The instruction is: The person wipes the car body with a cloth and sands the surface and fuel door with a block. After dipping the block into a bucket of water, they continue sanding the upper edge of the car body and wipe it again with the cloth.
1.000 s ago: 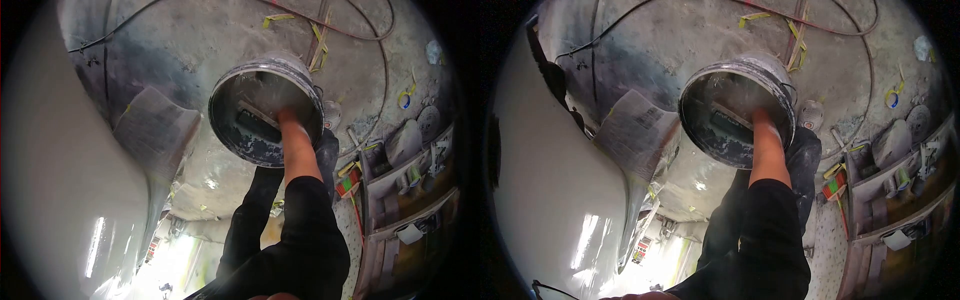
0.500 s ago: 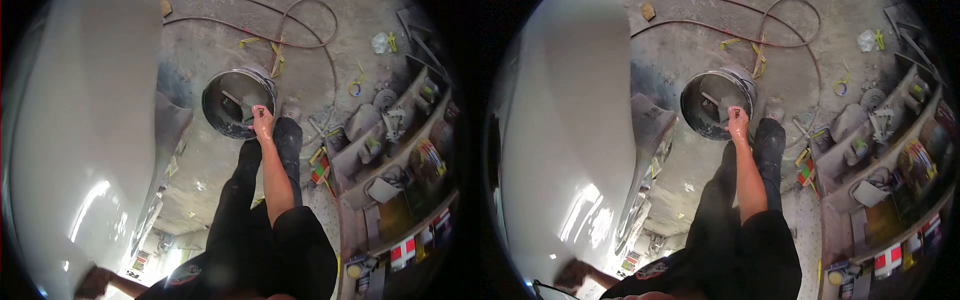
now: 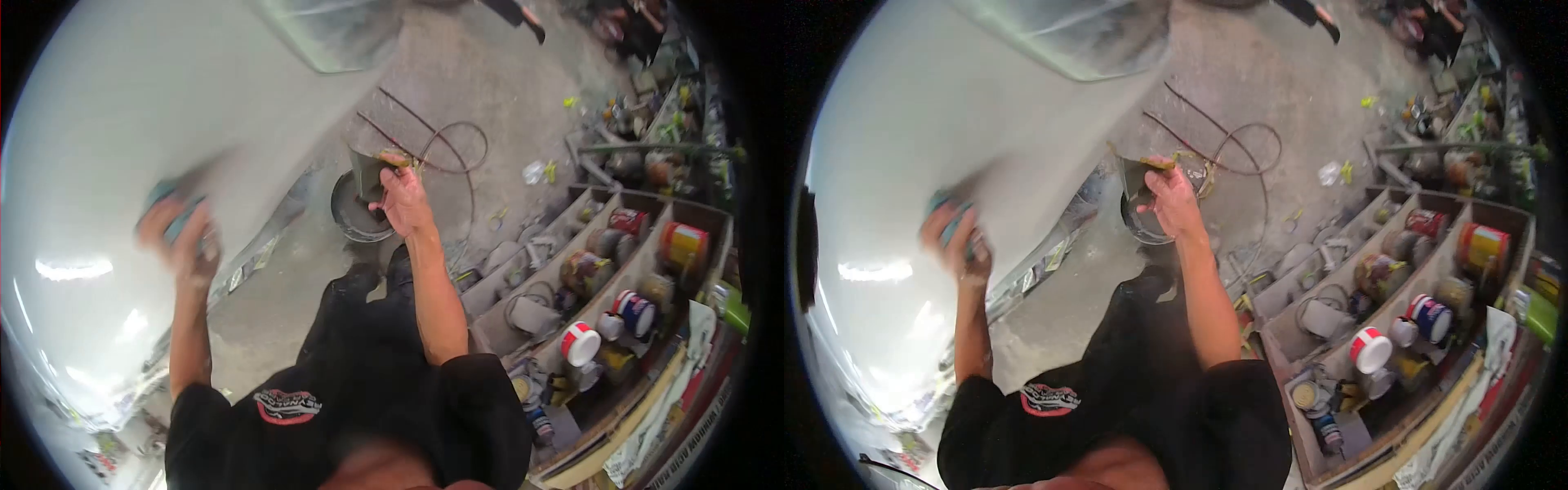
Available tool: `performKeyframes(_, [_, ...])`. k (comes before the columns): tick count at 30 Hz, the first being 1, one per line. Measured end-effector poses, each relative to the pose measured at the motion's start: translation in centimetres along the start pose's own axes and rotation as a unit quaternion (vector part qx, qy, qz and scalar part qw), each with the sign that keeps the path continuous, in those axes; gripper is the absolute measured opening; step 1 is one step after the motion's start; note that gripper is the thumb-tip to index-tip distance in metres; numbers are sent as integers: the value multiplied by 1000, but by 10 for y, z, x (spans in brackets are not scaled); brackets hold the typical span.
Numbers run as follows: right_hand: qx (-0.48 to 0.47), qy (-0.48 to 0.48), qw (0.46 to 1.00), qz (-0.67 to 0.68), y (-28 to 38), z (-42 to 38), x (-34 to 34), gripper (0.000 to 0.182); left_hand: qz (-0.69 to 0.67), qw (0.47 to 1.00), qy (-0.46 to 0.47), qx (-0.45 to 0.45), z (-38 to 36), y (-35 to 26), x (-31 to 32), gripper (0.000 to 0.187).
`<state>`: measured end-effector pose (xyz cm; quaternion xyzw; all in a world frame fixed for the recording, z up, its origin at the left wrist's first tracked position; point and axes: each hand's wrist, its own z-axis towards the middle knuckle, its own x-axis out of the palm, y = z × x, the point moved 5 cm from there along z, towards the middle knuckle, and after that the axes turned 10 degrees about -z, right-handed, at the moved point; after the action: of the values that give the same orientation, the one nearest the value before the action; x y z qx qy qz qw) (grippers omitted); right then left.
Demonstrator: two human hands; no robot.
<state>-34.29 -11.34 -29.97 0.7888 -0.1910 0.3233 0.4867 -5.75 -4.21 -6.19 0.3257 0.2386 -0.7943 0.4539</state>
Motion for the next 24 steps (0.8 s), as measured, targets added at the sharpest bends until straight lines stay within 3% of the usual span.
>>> performKeyframes(2, [-37, 6, 998, -48, 32, -12, 41, 42, -105, 987, 64, -105, 24, -23, 11, 28])
performKeyframes(3, [-58, -43, 991, -109, 54, -24, 67, 44, -149, 978, 67, -132, 25, -30, 23, 25])
performKeyframes(4, [-121, -19, 979, -166, 73, -27, 90, 46, -291, 923, 46, -246, 20, -28, 42, 24])
performKeyframes(5, [-182, 1, 959, -215, 88, -34, 110, 47, -429, 835, 30, -343, 14, -30, 60, 23])
performKeyframes(7, [-326, 14, 884, -335, 110, -58, 143, 49, -551, 720, -2, -421, 18, -43, 73, 31])
performKeyframes(10, [-372, -16, 786, -495, 132, -93, 179, 45, -649, 663, -16, -373, 33, -63, 65, 44])
performKeyframes(11, [-418, -21, 742, -524, 139, -107, 195, 43, -652, 667, -26, -359, 37, -67, 60, 52])
performKeyframes(14, [-525, 31, 642, -557, 144, -117, 202, 45, -669, 642, -61, -370, 32, -69, 67, 53])
performKeyframes(17, [-558, 87, 596, -570, 149, -113, 201, 41, -669, 633, -85, -381, 33, -74, 65, 52])
performKeyframes(20, [-486, 60, 716, -498, 156, -111, 193, 39, -694, 571, -137, -417, 28, -78, 89, 48])
performKeyframes(24, [-468, 82, 747, -465, 169, -92, 166, 42, -725, 500, -162, -444, 41, -97, 102, 38])
